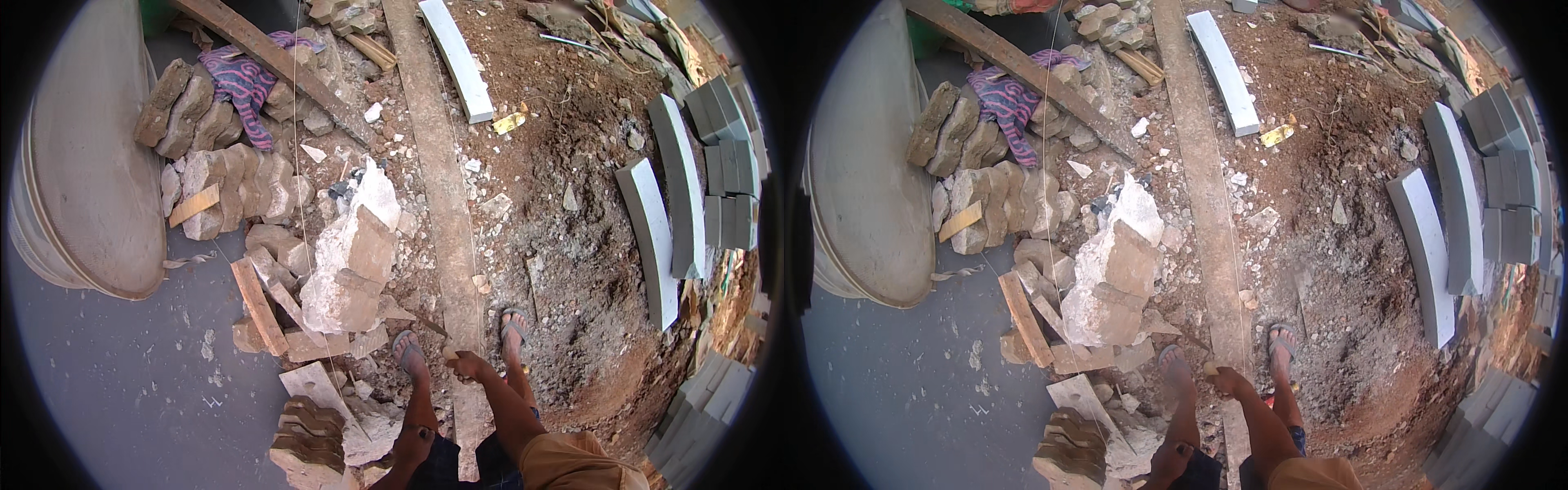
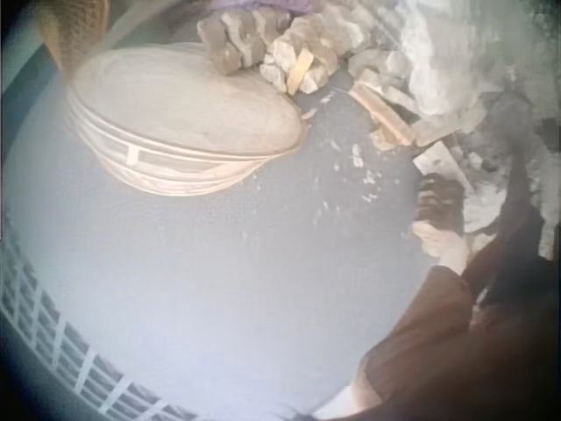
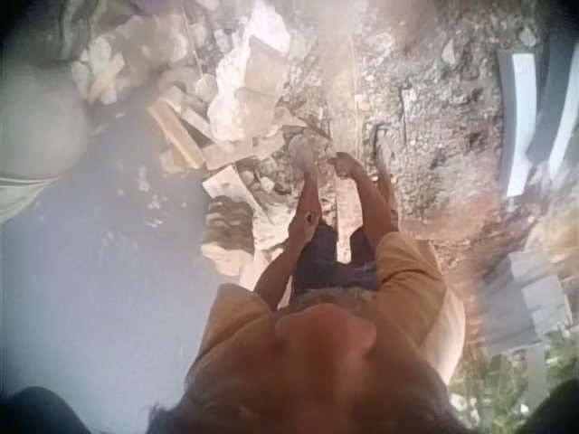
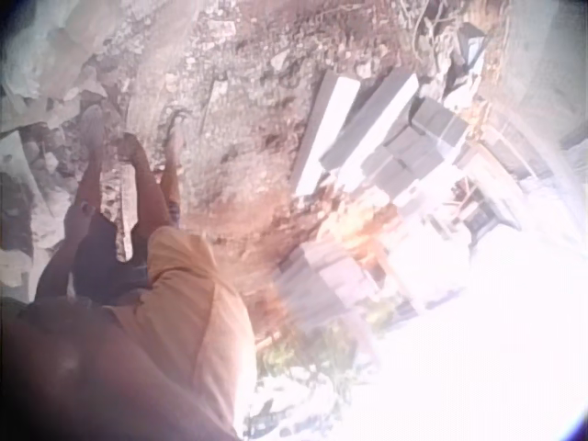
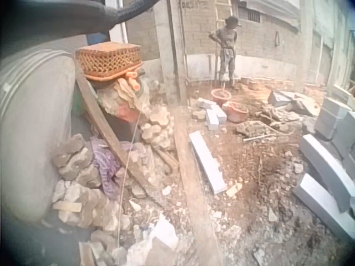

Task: The person scoops mortar from a bucket with a trowel and spreads it along a prepared base. They then pick up a white rectangular tile, position it on the mortar, and press it into place. The person repeats this process with additional tiles.

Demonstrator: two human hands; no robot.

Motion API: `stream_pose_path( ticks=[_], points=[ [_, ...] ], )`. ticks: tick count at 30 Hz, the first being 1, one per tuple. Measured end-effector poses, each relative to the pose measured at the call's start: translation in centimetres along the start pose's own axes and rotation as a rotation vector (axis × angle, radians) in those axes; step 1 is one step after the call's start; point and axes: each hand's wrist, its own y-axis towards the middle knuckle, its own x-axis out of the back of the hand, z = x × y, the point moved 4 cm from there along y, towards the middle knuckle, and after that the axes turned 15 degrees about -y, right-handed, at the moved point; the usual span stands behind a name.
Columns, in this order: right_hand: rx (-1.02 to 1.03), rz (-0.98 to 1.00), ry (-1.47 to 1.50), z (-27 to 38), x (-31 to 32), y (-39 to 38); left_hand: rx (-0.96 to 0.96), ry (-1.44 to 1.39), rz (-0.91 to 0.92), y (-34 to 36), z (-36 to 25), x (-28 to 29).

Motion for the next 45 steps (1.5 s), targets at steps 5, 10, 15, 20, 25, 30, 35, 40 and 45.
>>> stream_pose_path(
  ticks=[5, 10, 15, 20, 25, 30, 35, 40, 45],
  points=[
    [0.088, -0.047, -0.207, -4.8, 3.0, -10.2, -0.186, -0.035, -0.250, -1.9, -3.9, 0.7],
    [-0.101, -0.121, -0.850, -12.4, 17.3, -21.0, -0.395, -0.190, -0.346, -1.7, -7.1, 3.1],
    [-0.200, -0.166, -0.521, -25.1, 34.5, -28.5, -0.427, -0.537, -0.397, -8.7, -21.0, 12.4],
    [-0.237, -0.379, -0.226, -28.3, 43.4, -38.0, -0.475, -0.787, -0.348, -11.4, -29.5, 16.4],
    [-0.354, -0.314, -0.449, -20.8, 44.9, -42.0, -0.536, -0.533, -0.305, -7.5, -29.8, 16.9],
    [-0.283, -0.362, -0.420, -7.1, 40.4, -39.2, -0.563, 0.183, -0.044, 2.2, -25.1, 21.2],
    [-0.344, -0.239, -0.286, -2.1, 40.0, -35.4, -0.568, 0.484, 0.248, 6.9, -39.1, 32.9],
    [-0.272, -0.262, -0.513, 12.7, 40.2, -39.8, -0.580, -0.239, -0.351, 6.7, -58.5, 55.7],
    [-0.191, -0.454, -0.268, 20.0, 44.6, -38.6, -0.763, -0.420, -0.414, 5.9, -75.4, 66.4]
  ],
)
